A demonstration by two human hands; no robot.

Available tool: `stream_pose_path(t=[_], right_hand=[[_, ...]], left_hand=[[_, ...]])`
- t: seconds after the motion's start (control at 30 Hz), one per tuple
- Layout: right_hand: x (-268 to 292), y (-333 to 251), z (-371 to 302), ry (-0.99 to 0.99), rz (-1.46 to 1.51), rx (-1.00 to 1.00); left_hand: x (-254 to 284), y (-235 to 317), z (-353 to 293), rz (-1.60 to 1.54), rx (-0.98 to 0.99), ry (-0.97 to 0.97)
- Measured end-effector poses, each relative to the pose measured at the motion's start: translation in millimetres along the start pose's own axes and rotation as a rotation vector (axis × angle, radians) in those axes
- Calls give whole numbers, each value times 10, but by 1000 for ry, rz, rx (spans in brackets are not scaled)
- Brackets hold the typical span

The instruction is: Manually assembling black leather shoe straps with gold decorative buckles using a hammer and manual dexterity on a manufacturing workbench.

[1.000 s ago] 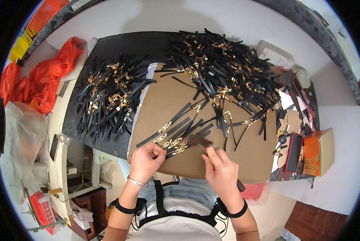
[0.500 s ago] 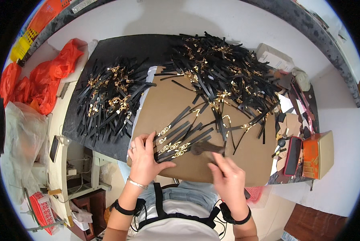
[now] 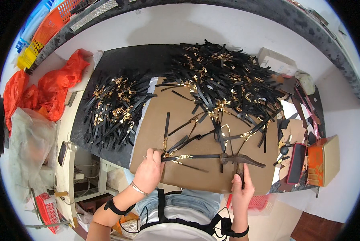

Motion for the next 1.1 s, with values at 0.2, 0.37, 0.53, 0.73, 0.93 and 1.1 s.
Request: stream_pose_path(t=[0.2,0.37,0.53,0.73,0.93,1.1], right_hand=[[84,57,39,-26,2,-20],[96,110,48,-56,-9,15],[38,22,59,-75,-19,28],[22,89,83,-37,-58,74],[25,54,49,9,-14,72],[12,27,52,45,-45,87]], left_hand=[[158,-90,94,218,-14,34],[1423,-461,664,140,167,128],[1969,-804,906,619,-115,654],[683,49,1271,-180,-381,-11],[112,504,1488,10,-689,-28],[110,661,1728,-96,-642,-100]])
Point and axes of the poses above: each hand's wrist, its own z-axis towards the middle knuckle, its own x-axis out of the back of the hand, y = z × x, the point moved 3 cm from there along z, towards the middle knuckle, and after that the axes turned 14 degrees about -z, right-handed, at the moved point
